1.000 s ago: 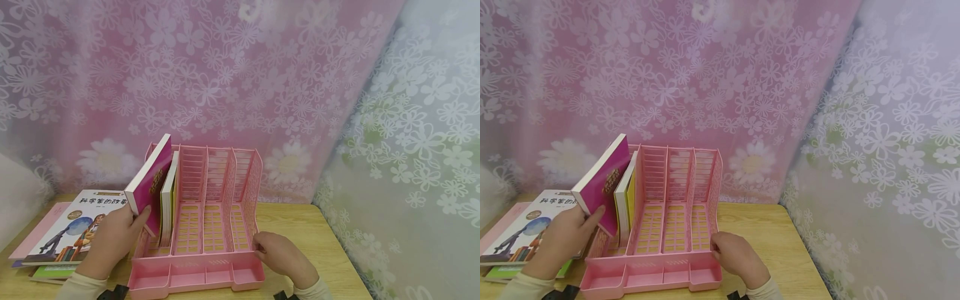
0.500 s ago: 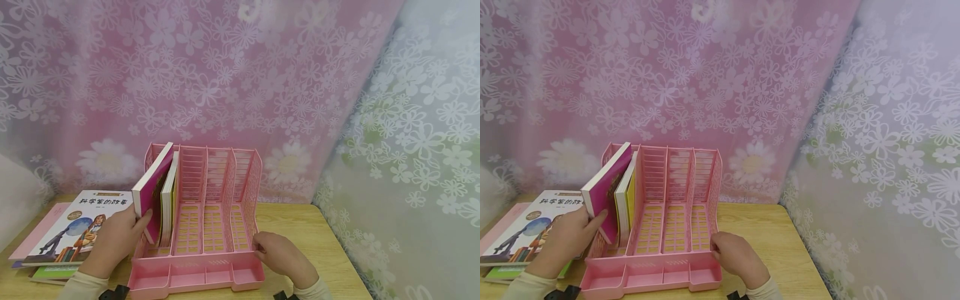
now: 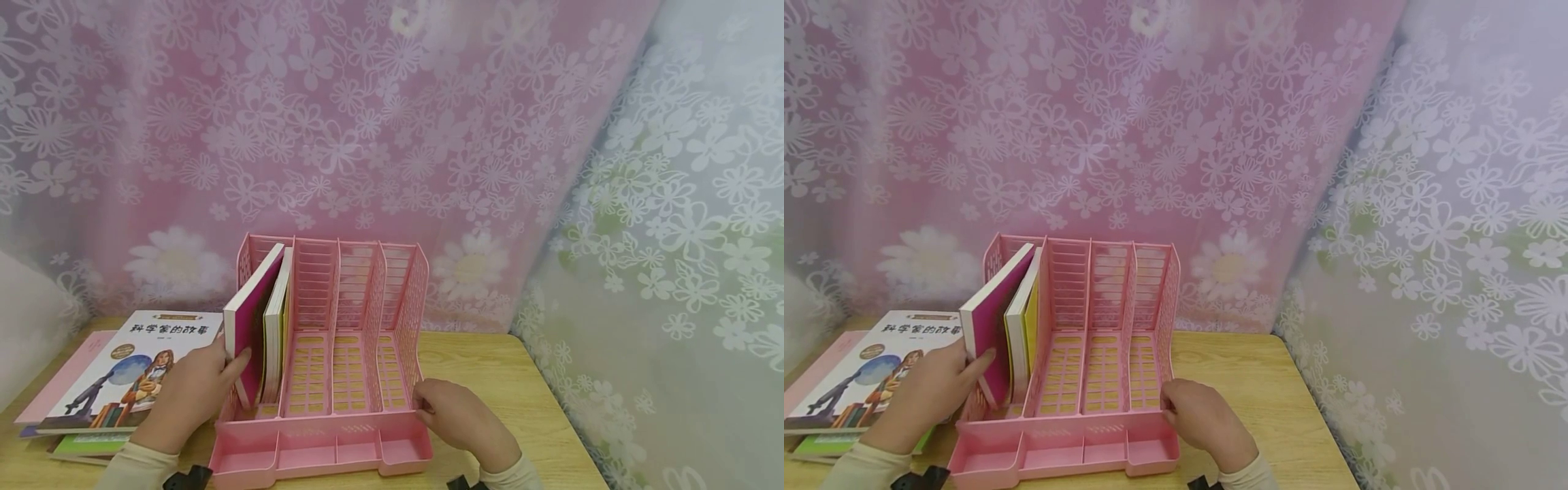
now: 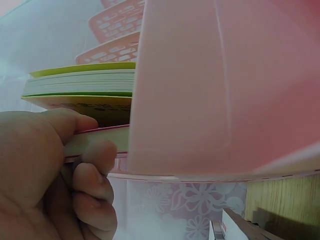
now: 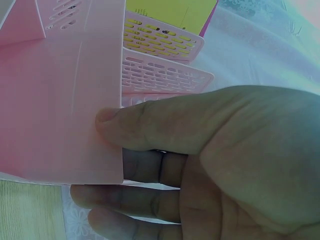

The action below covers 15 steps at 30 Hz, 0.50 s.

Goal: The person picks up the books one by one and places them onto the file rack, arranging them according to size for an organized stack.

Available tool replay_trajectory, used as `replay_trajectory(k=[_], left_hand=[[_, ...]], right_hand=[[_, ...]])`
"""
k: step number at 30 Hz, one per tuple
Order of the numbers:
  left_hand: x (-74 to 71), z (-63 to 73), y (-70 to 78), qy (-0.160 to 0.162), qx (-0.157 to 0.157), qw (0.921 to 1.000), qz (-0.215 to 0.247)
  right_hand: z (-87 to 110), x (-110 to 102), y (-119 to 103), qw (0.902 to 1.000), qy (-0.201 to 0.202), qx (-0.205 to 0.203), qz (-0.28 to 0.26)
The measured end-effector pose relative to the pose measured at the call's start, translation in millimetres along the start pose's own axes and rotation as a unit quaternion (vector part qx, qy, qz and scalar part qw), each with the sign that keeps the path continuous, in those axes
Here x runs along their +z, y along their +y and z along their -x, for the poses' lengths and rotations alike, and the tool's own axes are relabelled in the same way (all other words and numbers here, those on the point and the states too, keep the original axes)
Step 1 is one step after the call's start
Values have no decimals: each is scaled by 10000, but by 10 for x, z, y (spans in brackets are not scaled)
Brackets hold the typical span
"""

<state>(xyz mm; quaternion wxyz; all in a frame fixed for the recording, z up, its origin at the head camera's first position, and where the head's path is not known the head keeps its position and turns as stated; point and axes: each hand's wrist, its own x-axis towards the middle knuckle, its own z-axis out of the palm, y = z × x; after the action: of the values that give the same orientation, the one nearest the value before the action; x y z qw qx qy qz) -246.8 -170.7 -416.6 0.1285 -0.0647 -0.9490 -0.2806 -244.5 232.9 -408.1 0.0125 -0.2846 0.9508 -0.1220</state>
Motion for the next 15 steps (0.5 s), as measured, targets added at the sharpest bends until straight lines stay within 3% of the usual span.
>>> replay_trajectory(k=[15], left_hand=[[31,-18,-27,-362,-100,9993,7]], right_hand=[[-1,4,-1,10000,16,14,12]])
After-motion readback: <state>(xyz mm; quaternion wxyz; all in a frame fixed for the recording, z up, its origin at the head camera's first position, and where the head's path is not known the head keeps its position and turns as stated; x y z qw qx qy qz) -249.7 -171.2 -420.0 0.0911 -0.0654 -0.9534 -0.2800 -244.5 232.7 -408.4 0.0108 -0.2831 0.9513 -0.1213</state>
